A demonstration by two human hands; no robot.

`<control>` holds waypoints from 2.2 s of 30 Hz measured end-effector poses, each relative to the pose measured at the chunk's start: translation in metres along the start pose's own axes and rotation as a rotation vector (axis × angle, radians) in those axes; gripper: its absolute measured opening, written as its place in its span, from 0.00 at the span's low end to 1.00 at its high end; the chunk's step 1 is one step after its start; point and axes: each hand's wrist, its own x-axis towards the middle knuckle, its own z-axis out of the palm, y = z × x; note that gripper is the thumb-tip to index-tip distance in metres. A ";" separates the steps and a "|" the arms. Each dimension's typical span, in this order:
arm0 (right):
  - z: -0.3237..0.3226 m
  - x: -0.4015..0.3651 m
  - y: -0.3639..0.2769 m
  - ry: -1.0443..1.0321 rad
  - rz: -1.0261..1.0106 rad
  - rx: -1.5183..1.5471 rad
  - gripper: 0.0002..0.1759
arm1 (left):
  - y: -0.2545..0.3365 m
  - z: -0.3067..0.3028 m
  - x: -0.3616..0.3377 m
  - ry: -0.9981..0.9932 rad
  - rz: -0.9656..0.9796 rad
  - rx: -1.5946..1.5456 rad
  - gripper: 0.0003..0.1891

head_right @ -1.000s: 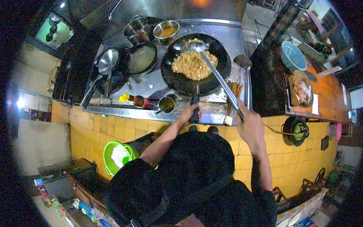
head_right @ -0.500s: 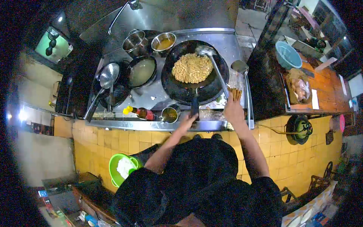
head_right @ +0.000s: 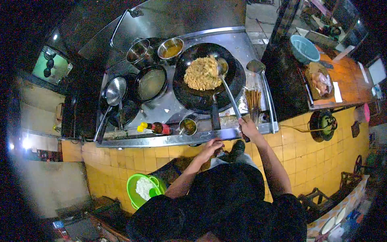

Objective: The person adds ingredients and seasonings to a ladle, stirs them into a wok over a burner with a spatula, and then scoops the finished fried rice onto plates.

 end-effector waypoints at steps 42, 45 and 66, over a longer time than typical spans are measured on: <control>-0.495 -0.628 0.674 2.113 1.074 0.631 0.22 | -0.172 0.652 -0.010 -1.099 -0.250 1.288 0.10; -0.508 -0.644 0.646 1.883 1.216 0.721 0.23 | -0.194 0.697 0.014 -1.199 -0.361 1.335 0.08; -0.404 -0.662 0.510 3.140 -0.305 1.345 0.11 | -0.350 0.979 -0.028 -2.281 -0.610 1.794 0.09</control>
